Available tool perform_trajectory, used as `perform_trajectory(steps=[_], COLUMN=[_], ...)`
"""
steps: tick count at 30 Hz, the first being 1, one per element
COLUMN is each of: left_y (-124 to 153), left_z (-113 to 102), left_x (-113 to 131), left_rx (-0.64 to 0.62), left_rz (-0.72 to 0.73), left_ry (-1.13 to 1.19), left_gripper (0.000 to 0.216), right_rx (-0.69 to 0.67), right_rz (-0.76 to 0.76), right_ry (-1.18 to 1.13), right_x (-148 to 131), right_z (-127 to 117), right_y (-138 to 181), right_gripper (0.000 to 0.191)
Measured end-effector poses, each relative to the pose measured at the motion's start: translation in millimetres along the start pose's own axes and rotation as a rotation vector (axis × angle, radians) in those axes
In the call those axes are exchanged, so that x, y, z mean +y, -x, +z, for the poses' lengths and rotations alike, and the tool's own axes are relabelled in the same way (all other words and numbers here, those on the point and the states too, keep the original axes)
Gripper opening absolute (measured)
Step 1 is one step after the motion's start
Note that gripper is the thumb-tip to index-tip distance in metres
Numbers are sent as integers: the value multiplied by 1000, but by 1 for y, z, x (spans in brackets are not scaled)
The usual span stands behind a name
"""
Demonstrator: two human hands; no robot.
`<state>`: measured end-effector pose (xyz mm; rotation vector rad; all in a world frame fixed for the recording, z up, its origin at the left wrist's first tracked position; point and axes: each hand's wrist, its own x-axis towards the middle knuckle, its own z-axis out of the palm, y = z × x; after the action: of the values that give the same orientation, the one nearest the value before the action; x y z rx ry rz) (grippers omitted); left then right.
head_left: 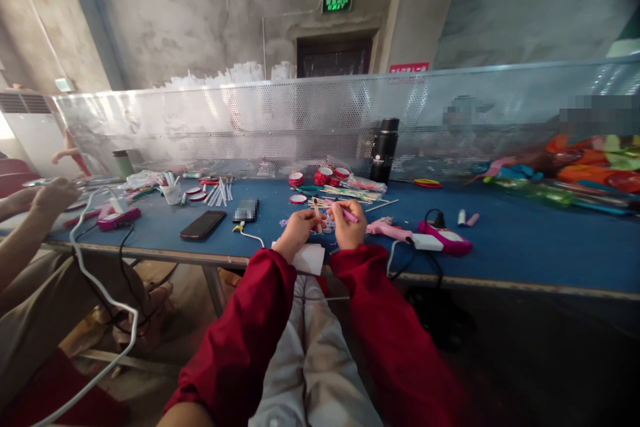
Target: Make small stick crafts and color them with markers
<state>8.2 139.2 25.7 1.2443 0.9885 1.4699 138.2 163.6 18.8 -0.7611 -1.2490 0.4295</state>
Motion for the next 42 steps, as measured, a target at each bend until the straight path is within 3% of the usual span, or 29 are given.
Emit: perform_trajectory(steps=[6, 10, 23, 33, 42], left_y=[-7, -9, -14, -8, -19], left_z=[-4, -4, -4, -2, -4], left_x=[-6, -8, -14, -4, -20], left_rx=[1, 12, -75, -29, 24], left_rz=[80, 18, 51, 32, 48], left_ry=[8, -36, -109, -72, -122], left_gripper=[28, 37, 36, 32, 29], right_rx=[-193, -225, -74, -144, -123], right_rz=[-6, -4, 90, 59, 33], right_ry=[47, 0, -112, -13, -28], right_x=[8, 13, 9, 11, 17], right_z=[4, 5, 6, 6, 6], right_y=[-2, -3, -3, -3, -9], right_gripper=[31, 33, 37, 38, 40])
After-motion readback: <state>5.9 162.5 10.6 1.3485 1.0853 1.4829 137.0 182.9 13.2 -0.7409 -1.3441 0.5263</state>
